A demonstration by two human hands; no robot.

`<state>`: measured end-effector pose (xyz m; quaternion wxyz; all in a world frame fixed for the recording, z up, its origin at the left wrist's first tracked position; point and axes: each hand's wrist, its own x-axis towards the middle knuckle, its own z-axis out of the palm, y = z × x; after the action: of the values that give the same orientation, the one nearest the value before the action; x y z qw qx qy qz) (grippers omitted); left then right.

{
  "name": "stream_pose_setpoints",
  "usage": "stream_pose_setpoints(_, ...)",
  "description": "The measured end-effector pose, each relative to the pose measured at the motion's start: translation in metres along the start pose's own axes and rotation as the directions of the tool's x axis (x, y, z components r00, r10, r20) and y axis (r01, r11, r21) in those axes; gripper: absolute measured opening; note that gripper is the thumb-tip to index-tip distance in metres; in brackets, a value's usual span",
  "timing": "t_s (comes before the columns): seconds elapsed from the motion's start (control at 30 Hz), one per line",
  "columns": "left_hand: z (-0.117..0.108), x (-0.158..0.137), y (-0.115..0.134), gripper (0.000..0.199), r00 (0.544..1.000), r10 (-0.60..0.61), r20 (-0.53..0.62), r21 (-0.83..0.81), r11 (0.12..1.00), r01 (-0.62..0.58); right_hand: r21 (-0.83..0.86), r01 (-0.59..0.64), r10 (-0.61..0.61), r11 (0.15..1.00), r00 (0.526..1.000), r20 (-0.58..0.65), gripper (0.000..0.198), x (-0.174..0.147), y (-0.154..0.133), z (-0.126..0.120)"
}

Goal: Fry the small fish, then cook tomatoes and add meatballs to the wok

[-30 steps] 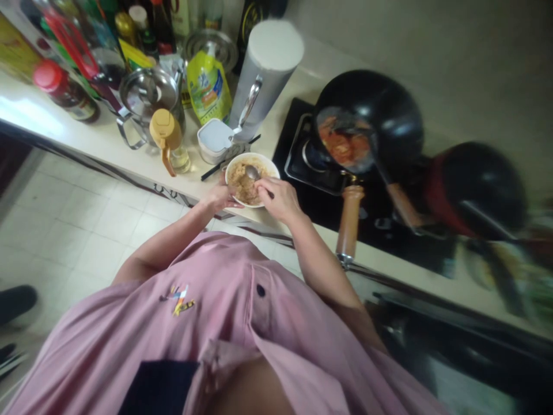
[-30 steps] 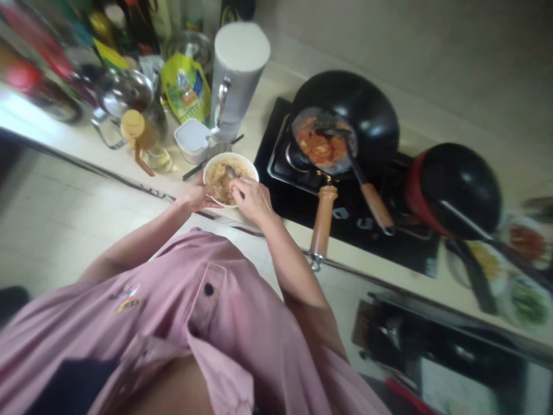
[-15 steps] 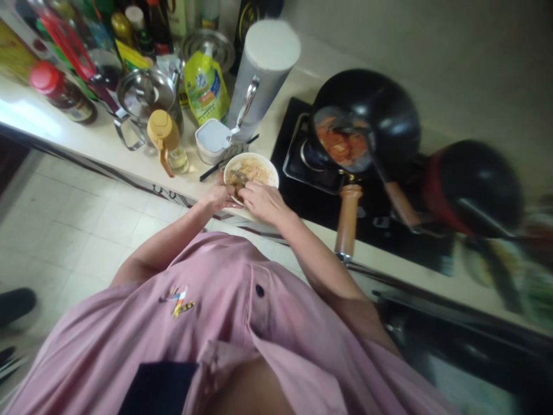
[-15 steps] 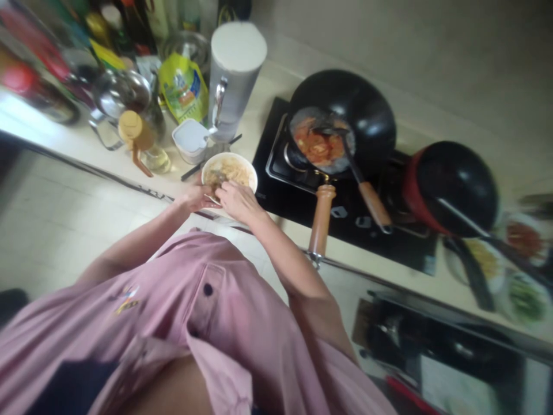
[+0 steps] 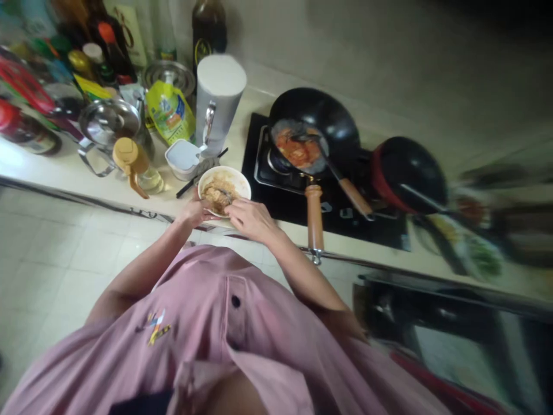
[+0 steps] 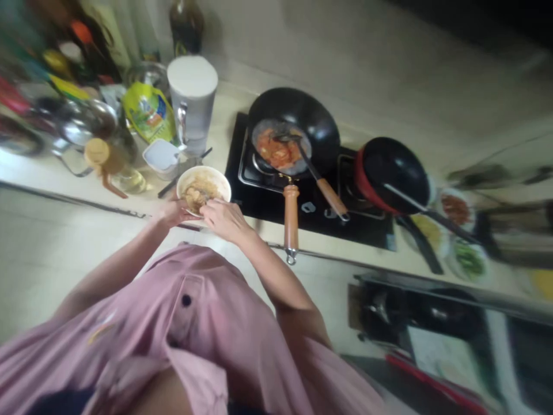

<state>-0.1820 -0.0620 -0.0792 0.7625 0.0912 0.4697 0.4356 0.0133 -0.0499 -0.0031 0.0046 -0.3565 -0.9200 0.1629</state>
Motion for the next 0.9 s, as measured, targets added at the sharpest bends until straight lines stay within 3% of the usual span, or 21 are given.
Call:
stream_pose_setpoints(0.1,0.000,0.001,0.000,0.077,0.995,0.062,-0.084,0.029,0.998,-0.060,0.063,0.001,-0.001,0.998,1.000,-0.005,0.030,-0.007,0.004,0.002)
stream_pose_setpoints(0.23,0.008,-0.006,0.004,0.086,0.990,0.072,-0.118,0.050,0.997,-0.067,0.028,-0.174,0.176,0.984,0.979,-0.102,0.031,0.000,0.013,0.011)
stream_pose_setpoints(0.43,0.018,-0.012,0.008,0.089,0.986,0.106,-0.132,0.064,0.993,-0.098,0.087,-0.219,0.224,0.972,0.972,-0.063,0.033,0.006,0.004,0.031)
stream_pose_setpoints(0.53,0.017,-0.013,0.006,0.087,0.986,0.111,-0.126,0.048,0.993,-0.106,0.178,-0.257,0.275,0.950,0.958,-0.085,0.052,0.000,0.003,0.030)
stream_pose_setpoints(0.63,0.013,-0.015,0.004,0.086,0.984,0.148,-0.094,0.078,0.987,-0.141,0.238,-0.323,0.338,0.916,0.941,-0.023,0.071,-0.004,-0.004,0.023)
stream_pose_setpoints(0.77,0.008,-0.017,0.005,0.088,0.983,0.180,-0.035,0.113,0.978,-0.176,0.185,-0.464,0.469,0.866,0.883,0.020,0.086,-0.022,-0.027,0.002)
stream_pose_setpoints(0.83,0.004,-0.019,0.006,0.084,0.986,0.163,-0.037,0.114,0.981,-0.158,0.157,-0.520,0.536,0.840,0.841,-0.081,0.074,-0.046,-0.030,-0.017)
stream_pose_setpoints(0.87,0.000,-0.021,0.006,0.080,0.988,0.150,-0.041,0.116,0.983,-0.144,0.149,-0.559,0.578,0.816,0.798,-0.168,0.064,-0.060,-0.027,-0.029)
stream_pose_setpoints(0.9,-0.004,-0.024,0.005,0.074,0.990,0.134,-0.051,0.127,0.984,-0.127,0.135,-0.621,0.632,0.772,0.727,-0.268,0.056,-0.076,-0.019,-0.042)
